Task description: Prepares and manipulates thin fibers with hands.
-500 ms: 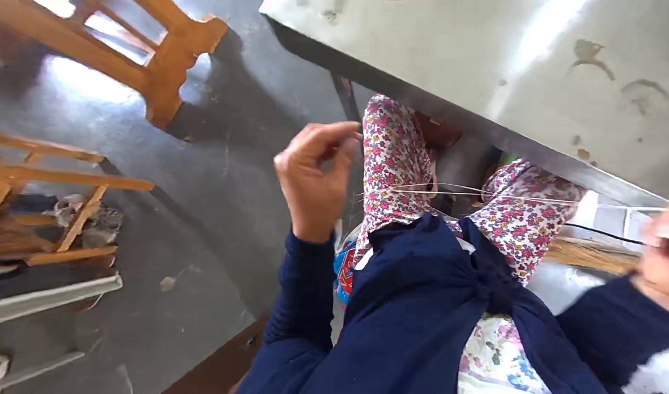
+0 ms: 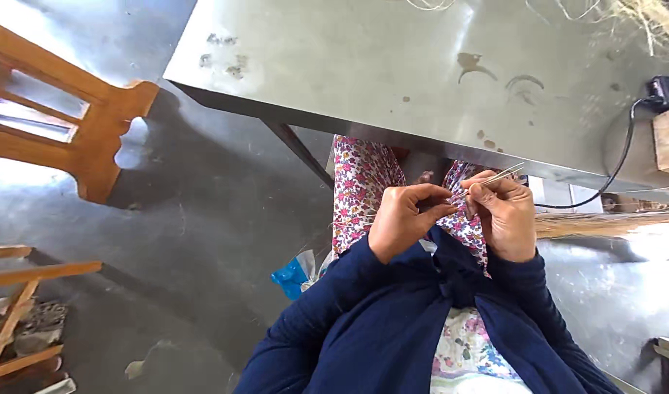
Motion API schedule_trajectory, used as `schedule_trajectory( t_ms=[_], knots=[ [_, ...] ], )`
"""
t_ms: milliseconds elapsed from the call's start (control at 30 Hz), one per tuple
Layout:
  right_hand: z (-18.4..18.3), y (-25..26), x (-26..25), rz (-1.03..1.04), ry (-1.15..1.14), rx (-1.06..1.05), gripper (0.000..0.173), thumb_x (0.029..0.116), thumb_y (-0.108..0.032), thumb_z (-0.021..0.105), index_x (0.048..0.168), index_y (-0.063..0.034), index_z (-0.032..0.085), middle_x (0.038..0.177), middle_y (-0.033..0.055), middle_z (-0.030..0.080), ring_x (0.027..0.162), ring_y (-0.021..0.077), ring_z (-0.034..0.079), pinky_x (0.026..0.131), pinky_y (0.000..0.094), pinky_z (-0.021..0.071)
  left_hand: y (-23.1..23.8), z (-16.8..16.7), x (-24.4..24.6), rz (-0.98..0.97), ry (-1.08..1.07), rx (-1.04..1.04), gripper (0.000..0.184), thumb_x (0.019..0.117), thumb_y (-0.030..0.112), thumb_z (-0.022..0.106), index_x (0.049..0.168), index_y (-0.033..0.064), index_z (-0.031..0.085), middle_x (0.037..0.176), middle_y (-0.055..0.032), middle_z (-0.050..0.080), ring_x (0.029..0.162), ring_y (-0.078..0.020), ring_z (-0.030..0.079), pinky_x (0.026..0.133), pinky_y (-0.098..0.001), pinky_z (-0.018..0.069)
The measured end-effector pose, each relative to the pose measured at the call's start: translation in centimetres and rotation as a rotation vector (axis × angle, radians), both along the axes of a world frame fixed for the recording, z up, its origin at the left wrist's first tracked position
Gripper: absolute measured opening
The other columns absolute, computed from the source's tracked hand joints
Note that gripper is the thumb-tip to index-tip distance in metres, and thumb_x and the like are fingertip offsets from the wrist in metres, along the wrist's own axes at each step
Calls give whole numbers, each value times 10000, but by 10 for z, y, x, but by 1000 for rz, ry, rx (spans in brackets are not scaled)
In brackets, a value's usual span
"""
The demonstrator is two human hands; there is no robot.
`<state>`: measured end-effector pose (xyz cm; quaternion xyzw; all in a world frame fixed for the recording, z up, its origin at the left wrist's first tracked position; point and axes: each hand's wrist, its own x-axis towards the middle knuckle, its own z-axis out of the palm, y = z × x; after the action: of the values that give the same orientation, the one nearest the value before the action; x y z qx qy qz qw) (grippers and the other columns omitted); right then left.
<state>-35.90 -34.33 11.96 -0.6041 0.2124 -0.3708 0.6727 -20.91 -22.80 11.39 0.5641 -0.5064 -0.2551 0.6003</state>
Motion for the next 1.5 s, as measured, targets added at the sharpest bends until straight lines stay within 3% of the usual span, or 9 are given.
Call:
schedule_trajectory(
  t_ms=[233, 400, 900, 1100, 1300, 1367, 1400, 1433, 1500],
  knots=[
    [-10, 2, -2, 8, 39, 33, 107, 945, -9, 682, 960, -68, 771, 955, -10, 745, 614, 20, 623, 560, 185, 561, -6, -5, -8, 17, 180, 123, 46, 922, -10, 699, 934, -30, 738, 784, -50, 748, 694, -50, 717, 697, -224, 620],
    [-17, 2, -4, 86, 90, 70, 245, 926, 30, 677, 1154, -40, 734, 939, 0, 739, 646, 24, 634, 588, 185, 566, -5, -8, -8, 25, 297, 130, 34, 923, -38, 683, 925, -40, 717, 748, -38, 735, 654, -52, 699, 652, -217, 607],
    [-25, 5, 0, 4, 127, -19, 107, 890, 28, 724, 897, -78, 741, 880, -26, 727, 694, 24, 660, 642, 192, 584, -9, -12, -12, 57, 379, 213, 28, 919, -29, 704, 932, -20, 727, 783, -47, 755, 681, -71, 723, 644, -235, 618],
    [-34, 2, -5, -12, 55, 134, 108, 925, -13, 704, 909, -104, 761, 910, -16, 750, 763, 62, 702, 719, 241, 615, -8, -16, -14, 81, 477, 236, 35, 973, 5, 657, 982, 7, 691, 853, -45, 761, 733, -86, 739, 700, -245, 628],
    [-42, -4, -10, 6, -201, 524, 294, 1060, -82, 446, 951, -89, 720, 967, 107, 770, 946, 232, 758, 902, 395, 619, -10, -30, -14, 95, 643, 240, 89, 999, 2, 603, 975, 51, 674, 872, -30, 759, 796, -123, 750, 788, -297, 632],
    [-40, -7, -13, 51, -256, 686, 328, 1096, -156, 390, 957, -121, 684, 898, 54, 752, 824, 170, 750, 811, 338, 636, -10, -31, -15, 84, 695, 246, 104, 1009, 5, 586, 969, 58, 667, 869, -37, 759, 787, -131, 753, 765, -296, 636],
    [-41, -10, -15, 104, -295, 753, 319, 1104, -194, 391, 953, -140, 667, 822, -1, 701, 690, 90, 687, 682, 245, 610, -11, -30, -14, 76, 704, 253, 110, 1014, 12, 580, 967, 68, 662, 867, -35, 760, 766, -119, 749, 727, -276, 632],
    [-42, -12, -16, 169, -351, 806, 283, 1104, -222, 406, 955, -145, 633, 755, -40, 625, 555, 24, 573, 524, 154, 510, -11, -30, -14, 67, 695, 262, 113, 1017, 22, 576, 963, 77, 658, 859, -29, 758, 725, -89, 733, 659, -233, 613],
    [-42, -12, -18, 217, -373, 784, 240, 1084, -272, 458, 950, -161, 624, 666, -78, 547, 442, -19, 430, 404, 114, 364, -11, -31, -15, 64, 650, 264, 121, 1009, 16, 583, 937, 77, 659, 810, -13, 735, 562, 3, 606, 482, -131, 472]
  ],
)
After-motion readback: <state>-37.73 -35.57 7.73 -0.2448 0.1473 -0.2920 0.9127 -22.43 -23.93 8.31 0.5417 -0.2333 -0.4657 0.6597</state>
